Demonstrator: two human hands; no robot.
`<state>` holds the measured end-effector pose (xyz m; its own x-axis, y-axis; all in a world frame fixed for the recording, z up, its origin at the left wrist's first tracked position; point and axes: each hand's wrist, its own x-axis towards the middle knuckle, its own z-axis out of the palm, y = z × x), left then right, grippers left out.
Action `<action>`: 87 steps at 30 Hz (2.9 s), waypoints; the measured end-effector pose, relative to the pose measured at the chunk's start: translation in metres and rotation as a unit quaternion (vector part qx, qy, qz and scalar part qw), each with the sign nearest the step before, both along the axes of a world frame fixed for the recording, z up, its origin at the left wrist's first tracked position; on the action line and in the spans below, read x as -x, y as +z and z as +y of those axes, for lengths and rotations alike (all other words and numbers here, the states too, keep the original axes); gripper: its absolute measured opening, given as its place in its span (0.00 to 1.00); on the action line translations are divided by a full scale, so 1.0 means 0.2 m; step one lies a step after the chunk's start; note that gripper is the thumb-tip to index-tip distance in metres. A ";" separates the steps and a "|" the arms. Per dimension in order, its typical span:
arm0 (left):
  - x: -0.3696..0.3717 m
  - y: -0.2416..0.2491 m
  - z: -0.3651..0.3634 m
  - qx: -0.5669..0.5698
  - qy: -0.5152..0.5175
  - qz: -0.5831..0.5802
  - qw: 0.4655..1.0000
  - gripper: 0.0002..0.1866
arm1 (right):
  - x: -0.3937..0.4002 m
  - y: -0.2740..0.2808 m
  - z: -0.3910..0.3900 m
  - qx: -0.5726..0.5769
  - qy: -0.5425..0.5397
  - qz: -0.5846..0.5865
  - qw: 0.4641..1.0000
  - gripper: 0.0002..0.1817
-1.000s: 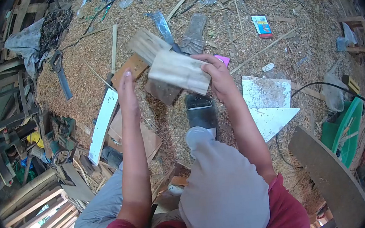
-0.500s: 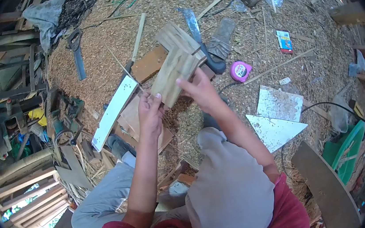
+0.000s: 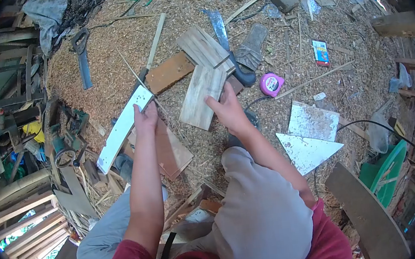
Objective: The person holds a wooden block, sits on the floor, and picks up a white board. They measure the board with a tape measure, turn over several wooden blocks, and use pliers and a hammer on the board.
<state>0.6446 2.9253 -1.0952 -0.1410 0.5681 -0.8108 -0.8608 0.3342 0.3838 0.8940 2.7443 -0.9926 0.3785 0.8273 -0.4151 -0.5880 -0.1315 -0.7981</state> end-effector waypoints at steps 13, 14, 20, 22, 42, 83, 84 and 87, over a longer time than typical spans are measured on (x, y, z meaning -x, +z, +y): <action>-0.17 0.57 -0.70 -0.115 -0.219 0.128 0.961 0.21 | -0.29 -0.08 -0.07 0.111 0.224 -0.257 0.933 0.27; -0.15 0.57 -0.73 -0.130 -0.229 0.124 0.957 0.20 | -0.31 -0.04 -0.02 0.149 0.262 -0.272 0.914 0.27; -0.12 0.63 -0.84 -0.154 -0.305 0.144 0.929 0.16 | -0.40 -0.16 0.09 0.190 0.353 -0.305 0.864 0.34; -0.10 0.63 -0.87 -0.149 -0.335 0.155 0.917 0.16 | -0.43 -0.13 0.10 0.195 0.381 -0.306 0.850 0.35; -0.03 0.60 -0.82 -0.182 -0.465 0.280 0.820 0.19 | -0.92 -0.01 0.17 0.147 -0.107 -0.353 0.918 0.33; -0.83 0.48 -0.18 -0.589 -0.560 0.569 0.125 0.49 | -0.68 -0.11 -0.40 0.182 -0.202 -0.199 0.941 0.14; -0.84 0.49 -0.21 -0.606 -0.510 0.593 0.145 0.48 | -0.67 -0.10 -0.38 0.174 -0.202 -0.193 0.944 0.14; -0.86 0.59 -0.27 -0.532 -0.513 0.660 0.135 0.47 | -0.68 -0.11 -0.36 0.172 -0.205 -0.195 0.944 0.15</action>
<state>0.8166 2.8709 -0.9764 0.8322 0.5330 0.1527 0.4817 -0.8315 0.2769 1.0294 2.6717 -1.0142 0.8164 0.4202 -0.3961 -0.3164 -0.2483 -0.9156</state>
